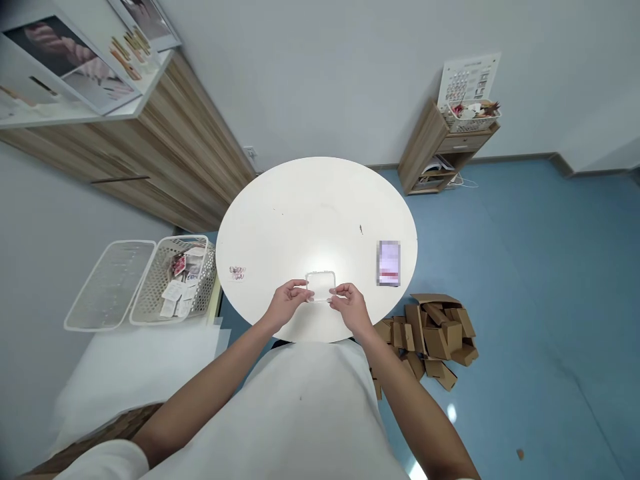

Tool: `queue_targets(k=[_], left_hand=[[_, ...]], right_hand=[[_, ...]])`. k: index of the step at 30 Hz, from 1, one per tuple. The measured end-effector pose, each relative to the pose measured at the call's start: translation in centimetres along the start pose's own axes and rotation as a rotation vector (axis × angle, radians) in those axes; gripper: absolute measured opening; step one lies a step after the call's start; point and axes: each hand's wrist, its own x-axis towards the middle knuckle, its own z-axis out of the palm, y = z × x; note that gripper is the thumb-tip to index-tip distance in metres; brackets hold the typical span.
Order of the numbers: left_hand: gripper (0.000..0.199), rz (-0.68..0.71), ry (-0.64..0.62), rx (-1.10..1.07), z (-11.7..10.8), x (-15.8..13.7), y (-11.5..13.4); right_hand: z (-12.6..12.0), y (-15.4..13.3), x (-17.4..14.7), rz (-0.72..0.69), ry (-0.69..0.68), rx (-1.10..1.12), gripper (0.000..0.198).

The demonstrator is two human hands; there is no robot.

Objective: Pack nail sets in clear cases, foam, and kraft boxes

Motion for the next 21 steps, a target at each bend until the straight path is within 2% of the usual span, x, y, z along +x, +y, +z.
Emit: queue_targets(k=[5, 8, 12, 16, 19, 21], left_hand=[[0.035, 0.129, 0.047, 0.192, -0.7, 0.0, -0.1], [0.040, 0.244, 0.037, 0.318, -0.9, -0.6, 0.2], [0.048, 0.431, 0.008, 0.423, -1.1, -1.1, 0.5], [0.054, 0.543, -0.033, 0.493, -2.1, -1.3, 0.2], [0.046, 0.570, -0.027, 0.495, -3.6, -1.4, -0.1], [0.047, 0.559, 0.026, 0.508, -4.7, -1.4, 0.0]], right_hand=[[1.4, -0.6, -0.1, -0.008, 0.077, -0.265, 0.038], [3.0, -1.1, 0.3, -0.037, 0.074, -0.298, 0.047], [5.2, -1.5, 0.9, -0.042, 0.054, -0.201, 0.040], [6.7, -1.7, 0.9, -0.002, -0.073, -0.037, 0.029], [7.0, -1.8, 1.0, -0.019, -0.003, 0.006, 0.028], [6.8, -1.8, 1.2, -0.016, 0.068, 0.058, 0.030]])
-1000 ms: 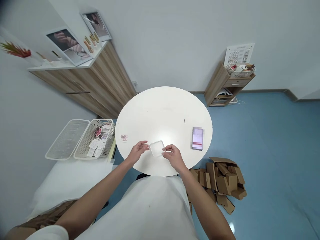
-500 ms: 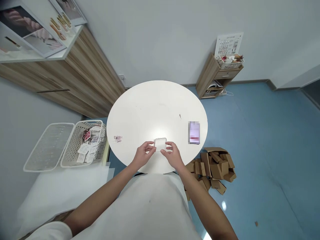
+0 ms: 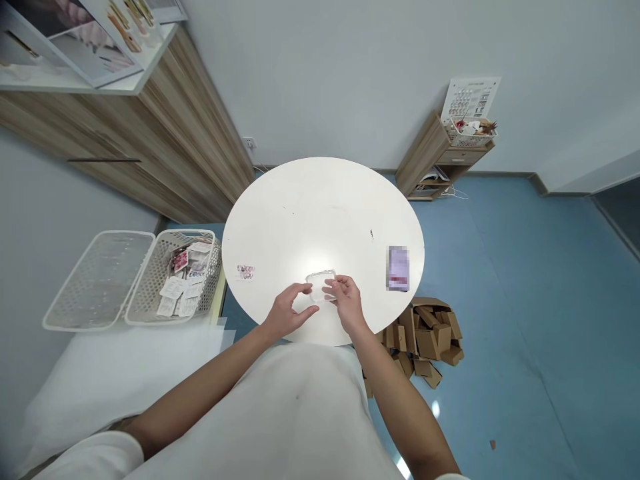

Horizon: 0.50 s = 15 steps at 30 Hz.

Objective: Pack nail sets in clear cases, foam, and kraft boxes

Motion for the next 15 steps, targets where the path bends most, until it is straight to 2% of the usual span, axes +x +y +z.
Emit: queue_targets(k=[3, 5, 6, 10, 13, 15], left_hand=[[0.077, -0.085, 0.007, 0.023, -1.2, 0.3, -0.3], [0.096, -0.113, -0.065, 0.001, -1.7, 0.9, -0.3], [0.099, -0.109, -0.107, -0.016, -1.8, 1.2, -0.3], [0.084, -0.048, -0.211, -0.081, -1.6, 2.2, -0.2], [0.074, -0.052, -0.199, -0.120, -1.5, 2.5, -0.2], [0.073, -0.094, -0.175, -0.166, -1.5, 2.5, -0.3]], right_hand=[[-0.4, -0.1, 0.1, 0.013, 0.037, 0.080, 0.035], [-0.6, -0.2, -0.2, 0.015, 0.033, 0.102, 0.038], [-0.6, -0.3, -0.4, 0.018, 0.024, 0.107, 0.039], [-0.7, -0.6, -1.1, 0.023, -0.030, 0.088, 0.037], [-1.1, -0.9, -1.3, -0.014, -0.044, 0.003, 0.035], [-1.4, -1.1, -1.3, -0.068, -0.088, -0.101, 0.041]])
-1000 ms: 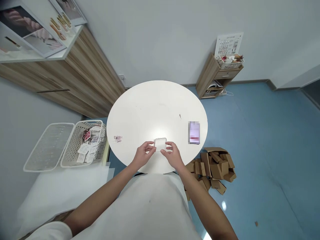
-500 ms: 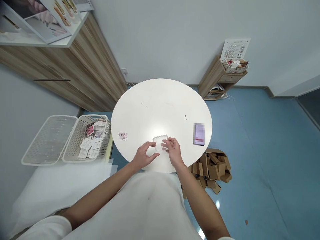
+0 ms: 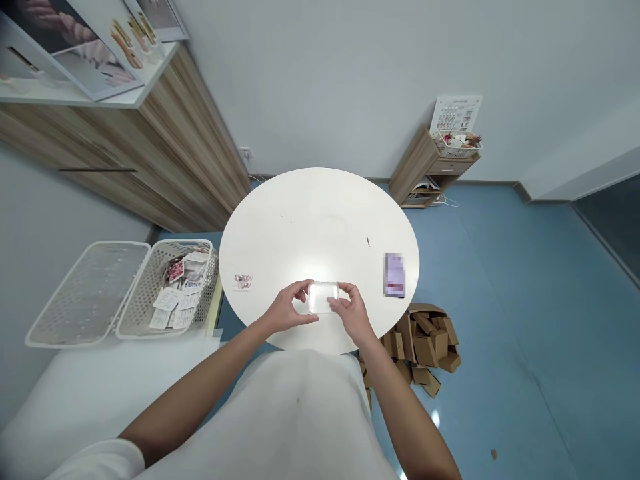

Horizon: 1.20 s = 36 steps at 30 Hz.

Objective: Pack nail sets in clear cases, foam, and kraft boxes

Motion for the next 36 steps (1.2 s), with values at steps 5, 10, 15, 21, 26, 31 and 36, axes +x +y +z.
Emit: queue_targets(k=[5, 10, 15, 21, 26, 31, 36], left_hand=[[0.068, -0.090, -0.022, -0.154, -0.3, -0.3, -0.3], [0.068, -0.131, -0.079, -0.249, -0.1, -0.7, -1.0], [0.071, -0.156, -0.095, -0.289, 0.3, -0.9, -0.6], [0.071, -0.153, -0.111, -0.293, 0.3, -0.8, 0.2], [0.070, -0.144, -0.090, -0.279, 0.4, -0.7, 0.4], [0.070, -0.150, -0.078, -0.273, 0.5, -0.7, 0.9], [0.070, -0.141, -0.078, -0.272, 0.6, -0.7, 1.0]], right_hand=[[-0.5, 0.0, -0.2, -0.109, -0.228, -0.242, 0.058], [-0.9, 0.5, -0.2, -0.255, -0.164, -0.405, 0.042], [-1.4, 0.8, -0.2, -0.337, -0.129, -0.460, 0.040], [-1.6, 1.2, -0.4, -0.356, -0.087, -0.396, 0.039], [-1.9, 1.4, -0.2, -0.334, -0.124, -0.336, 0.039], [-2.0, 1.2, -0.1, -0.327, -0.130, -0.289, 0.040], [-2.2, 1.2, -0.1, -0.336, -0.135, -0.275, 0.039]])
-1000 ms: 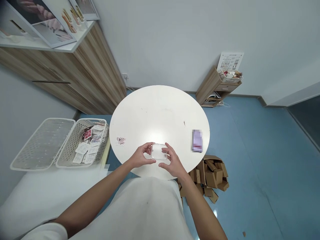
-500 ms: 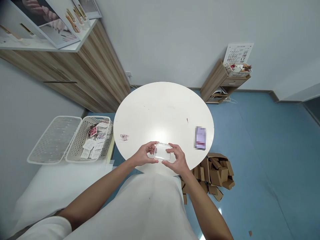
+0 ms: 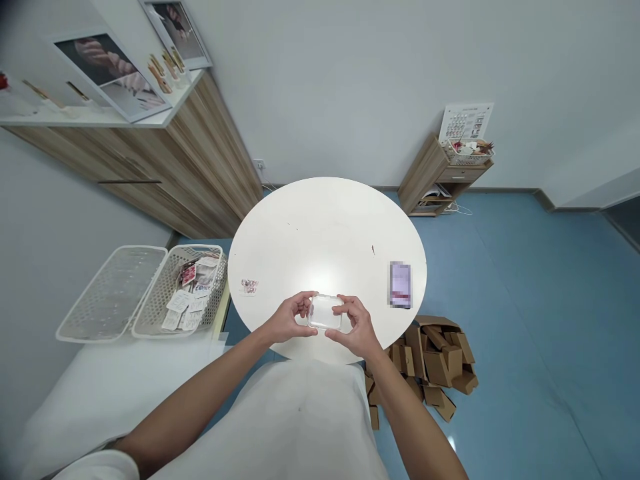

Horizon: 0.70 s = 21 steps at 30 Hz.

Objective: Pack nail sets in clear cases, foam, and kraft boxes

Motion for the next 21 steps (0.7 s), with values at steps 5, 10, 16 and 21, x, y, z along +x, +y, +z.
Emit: queue_targets(k=[5, 10, 16, 21], left_hand=[[0.070, 0.009, 0.007, -0.015, 0.1, -0.1, -0.3], [0.070, -0.006, 0.002, -0.087, 0.2, -0.2, -0.5], [0.070, -0.040, -0.020, -0.167, 0.3, -0.2, -0.8], [0.071, -0.082, -0.049, -0.350, 0.0, 0.2, -0.3]], right_hand=[[0.0, 0.1, -0.1, -0.030, -0.006, 0.032, 0.037], [0.4, 0.2, 0.0, -0.036, -0.003, 0.045, 0.035], [1.0, 0.3, 0.9, -0.106, 0.033, 0.085, 0.033], [0.7, -0.1, 1.9, -0.097, 0.014, 0.069, 0.034]])
